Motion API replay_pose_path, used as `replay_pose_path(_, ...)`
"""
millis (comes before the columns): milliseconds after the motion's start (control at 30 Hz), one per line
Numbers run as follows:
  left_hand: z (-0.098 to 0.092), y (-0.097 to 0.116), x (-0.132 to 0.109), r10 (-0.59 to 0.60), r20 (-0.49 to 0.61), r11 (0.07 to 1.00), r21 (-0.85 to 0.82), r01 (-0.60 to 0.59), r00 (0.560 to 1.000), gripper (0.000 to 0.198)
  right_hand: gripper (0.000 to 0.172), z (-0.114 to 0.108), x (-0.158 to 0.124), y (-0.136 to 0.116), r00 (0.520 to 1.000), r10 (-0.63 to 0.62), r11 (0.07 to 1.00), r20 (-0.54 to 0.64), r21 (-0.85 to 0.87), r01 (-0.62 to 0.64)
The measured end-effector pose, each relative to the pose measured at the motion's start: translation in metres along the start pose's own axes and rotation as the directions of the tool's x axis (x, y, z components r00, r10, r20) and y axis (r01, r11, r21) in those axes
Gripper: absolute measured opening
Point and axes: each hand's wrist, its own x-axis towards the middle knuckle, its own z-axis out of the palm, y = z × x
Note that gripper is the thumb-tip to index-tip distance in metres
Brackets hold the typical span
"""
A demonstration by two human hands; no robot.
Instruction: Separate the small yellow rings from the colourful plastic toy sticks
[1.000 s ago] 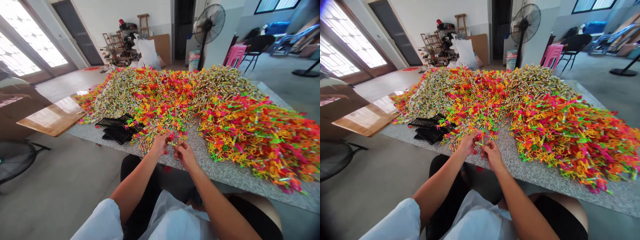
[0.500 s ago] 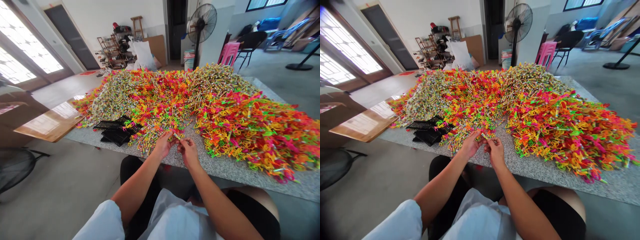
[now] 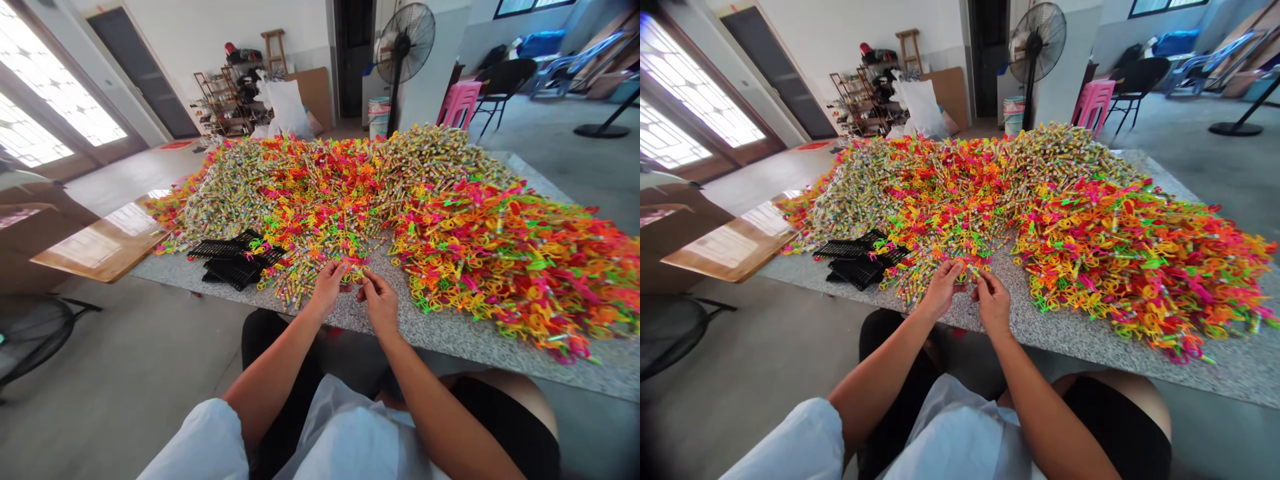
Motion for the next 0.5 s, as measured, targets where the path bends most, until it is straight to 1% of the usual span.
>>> replay_pose_path(100,0.000,0.003,-0.001,0.015,-0.018,0.996,0.084,-0.014,1.000,0.038,0.039,-0.002,0.001,0.004,1.000,0.006,1.000,0.011,0.019,-0.006)
replay_pose_path(233,0.001,0.003,-0.002,0.137,-0.043,0.959,0.256,-0.122,0.990,0.033,0.042,-0.004,0.001,0.008,1.000,0.023,0.999,0.010,0.037,-0.023)
replay_pose_path(333,0.002,0.000,-0.004,0.225,-0.035,0.915,0.350,-0.199,0.974,0.030,0.044,-0.003,-0.003,0.007,0.998,0.053,0.996,-0.025,0.075,-0.051)
replay_pose_path(400,0.003,-0.002,-0.005,0.253,-0.041,0.902,0.372,-0.220,0.967,0.029,0.045,-0.001,-0.007,0.004,0.998,0.050,0.997,-0.050,0.063,-0.047)
replay_pose_path(500,0.004,-0.003,-0.006,0.241,-0.070,0.915,0.348,-0.203,0.968,0.029,0.044,-0.001,-0.012,-0.001,0.996,0.004,1.000,-0.085,-0.025,-0.006)
